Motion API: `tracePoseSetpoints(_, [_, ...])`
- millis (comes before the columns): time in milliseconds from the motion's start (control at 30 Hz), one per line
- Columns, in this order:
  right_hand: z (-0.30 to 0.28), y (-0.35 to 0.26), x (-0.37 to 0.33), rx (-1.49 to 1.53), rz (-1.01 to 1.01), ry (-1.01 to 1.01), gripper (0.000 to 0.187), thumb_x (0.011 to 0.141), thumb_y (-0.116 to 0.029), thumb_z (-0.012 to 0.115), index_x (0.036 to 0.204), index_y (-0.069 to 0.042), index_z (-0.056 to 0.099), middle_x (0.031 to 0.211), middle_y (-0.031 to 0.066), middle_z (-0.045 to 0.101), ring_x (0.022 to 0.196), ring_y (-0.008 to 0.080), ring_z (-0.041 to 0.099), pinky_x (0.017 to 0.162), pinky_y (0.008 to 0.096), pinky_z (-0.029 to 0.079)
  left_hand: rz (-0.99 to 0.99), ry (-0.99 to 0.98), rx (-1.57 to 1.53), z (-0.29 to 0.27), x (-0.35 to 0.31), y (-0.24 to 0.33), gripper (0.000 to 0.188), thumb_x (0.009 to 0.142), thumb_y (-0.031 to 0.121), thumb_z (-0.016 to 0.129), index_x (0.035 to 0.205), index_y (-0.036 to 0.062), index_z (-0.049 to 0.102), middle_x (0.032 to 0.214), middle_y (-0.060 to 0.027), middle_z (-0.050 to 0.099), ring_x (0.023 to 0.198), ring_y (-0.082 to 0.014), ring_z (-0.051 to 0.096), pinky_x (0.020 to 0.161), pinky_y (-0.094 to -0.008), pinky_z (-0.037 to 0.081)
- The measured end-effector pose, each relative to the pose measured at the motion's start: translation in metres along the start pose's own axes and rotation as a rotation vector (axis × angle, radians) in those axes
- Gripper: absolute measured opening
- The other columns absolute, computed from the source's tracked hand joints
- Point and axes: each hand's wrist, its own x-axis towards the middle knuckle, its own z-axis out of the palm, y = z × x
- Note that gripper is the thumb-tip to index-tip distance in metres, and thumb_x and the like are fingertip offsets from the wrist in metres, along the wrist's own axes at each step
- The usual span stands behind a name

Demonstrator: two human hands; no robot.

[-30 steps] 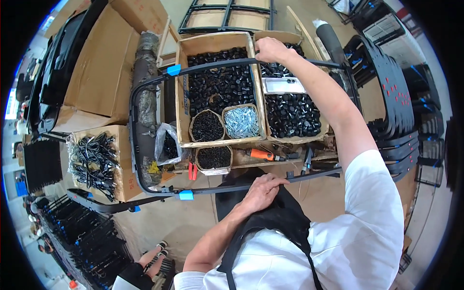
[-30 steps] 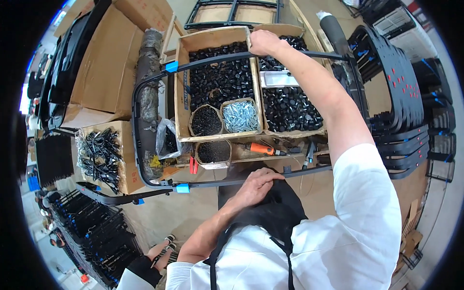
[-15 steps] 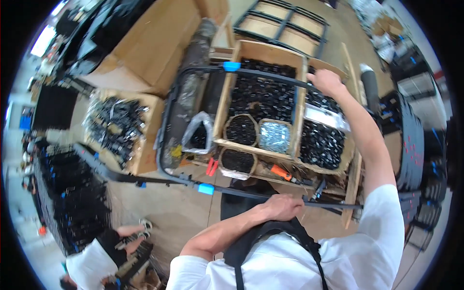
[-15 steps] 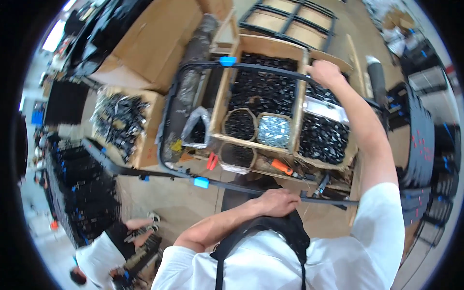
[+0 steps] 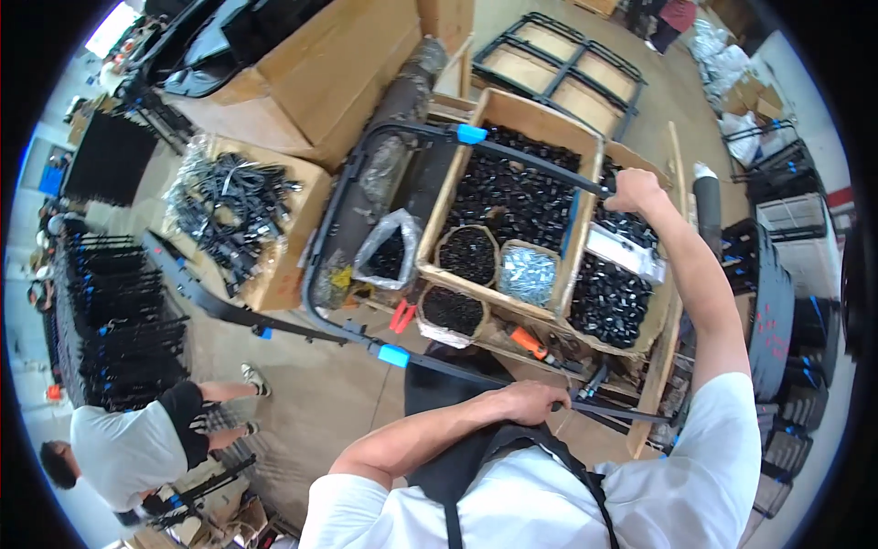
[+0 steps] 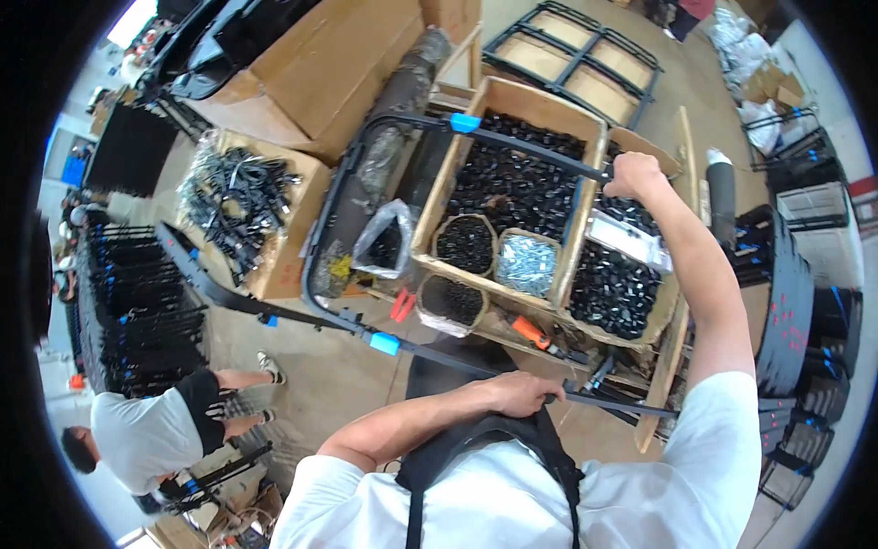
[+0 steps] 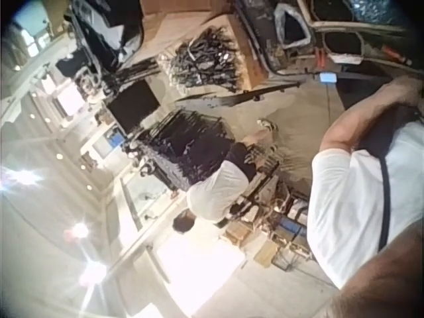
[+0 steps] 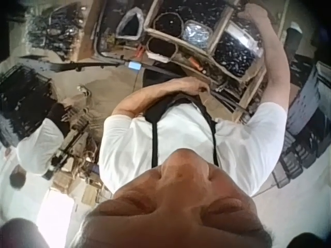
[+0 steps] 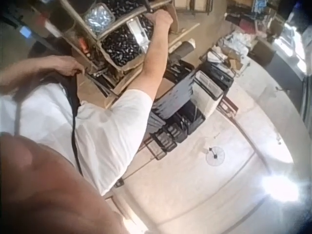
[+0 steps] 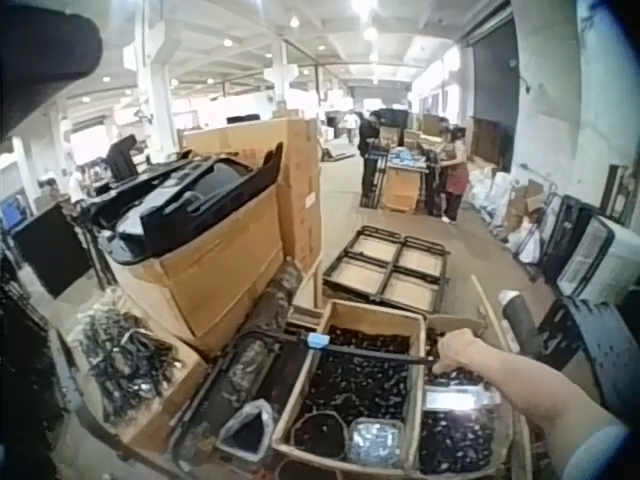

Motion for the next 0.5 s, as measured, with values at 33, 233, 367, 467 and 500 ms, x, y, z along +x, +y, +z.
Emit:
tracePoseSetpoints(33, [-0.006, 0.002, 0.000, -0.067, -0.021, -0.073, 0.043, 0.079, -0.041, 0.073, 0.098, -0.003, 0.076, 0.105, 0.0238, 0.077, 0.104, 0.0376, 0.075, 0.090, 0.0491, 0.061, 0.024, -0.004, 0.002, -0.001, -0.001, 0.002, 0.036, 0.101, 0.021, 0.054, 0.135, 0.0227, 0.065, 0.120, -0.0186, 0.074, 0.115, -0.0400, 0.068, 0.098, -0.0511, 0.053])
tracePoseSetpoints(233, [-0.026, 0.005, 0.005, -0.179, -0.068, -0.196, 0.032, 0.074, -0.023, 0.074, 0.099, -0.004, 0.076, 0.104, 0.0235, 0.076, 0.102, 0.0388, 0.075, 0.088, 0.0493, 0.061, 0.035, 0.076, 0.059, 0.010, 0.004, -0.002, 0.033, 0.102, 0.031, 0.059, 0.133, 0.0232, 0.067, 0.122, -0.0172, 0.073, 0.119, -0.0393, 0.067, 0.101, -0.0512, 0.052])
tracePoseSetpoints(367, [-0.010, 0.002, 0.013, 0.002, -0.087, 0.073, 0.037, 0.076, -0.028, 0.075, 0.103, -0.002, 0.076, 0.110, 0.0239, 0.076, 0.105, 0.0396, 0.074, 0.090, 0.0493, 0.060, 0.002, 0.194, -0.011, 0.016, 0.001, -0.010, 0.035, 0.101, 0.028, 0.063, 0.135, 0.0205, 0.062, 0.124, -0.0191, 0.070, 0.120, -0.0396, 0.066, 0.101, -0.0510, 0.052])
tracePoseSetpoints(467, [0.008, 0.002, 0.006, 0.152, 0.042, -0.007, 0.057, 0.092, -0.051, 0.069, 0.112, 0.002, 0.076, 0.116, 0.0262, 0.074, 0.115, 0.0405, 0.070, 0.100, 0.0487, 0.056, 0.074, 0.161, 0.029, 0.021, 0.004, -0.020, 0.037, 0.101, 0.024, 0.062, 0.138, 0.0184, 0.060, 0.124, -0.0196, 0.066, 0.121, -0.0396, 0.064, 0.099, -0.0530, 0.051])
tracePoseSetpoints(500, [0.007, 0.002, 0.007, 0.142, 0.035, -0.003, 0.057, 0.092, -0.051, 0.069, 0.112, 0.002, 0.076, 0.116, 0.0262, 0.074, 0.115, 0.0405, 0.070, 0.100, 0.0487, 0.056, 0.078, 0.172, 0.025, 0.020, 0.006, -0.020, 0.037, 0.101, 0.024, 0.062, 0.138, 0.0184, 0.060, 0.124, -0.0196, 0.066, 0.121, -0.0396, 0.064, 0.099, -0.0530, 0.051])
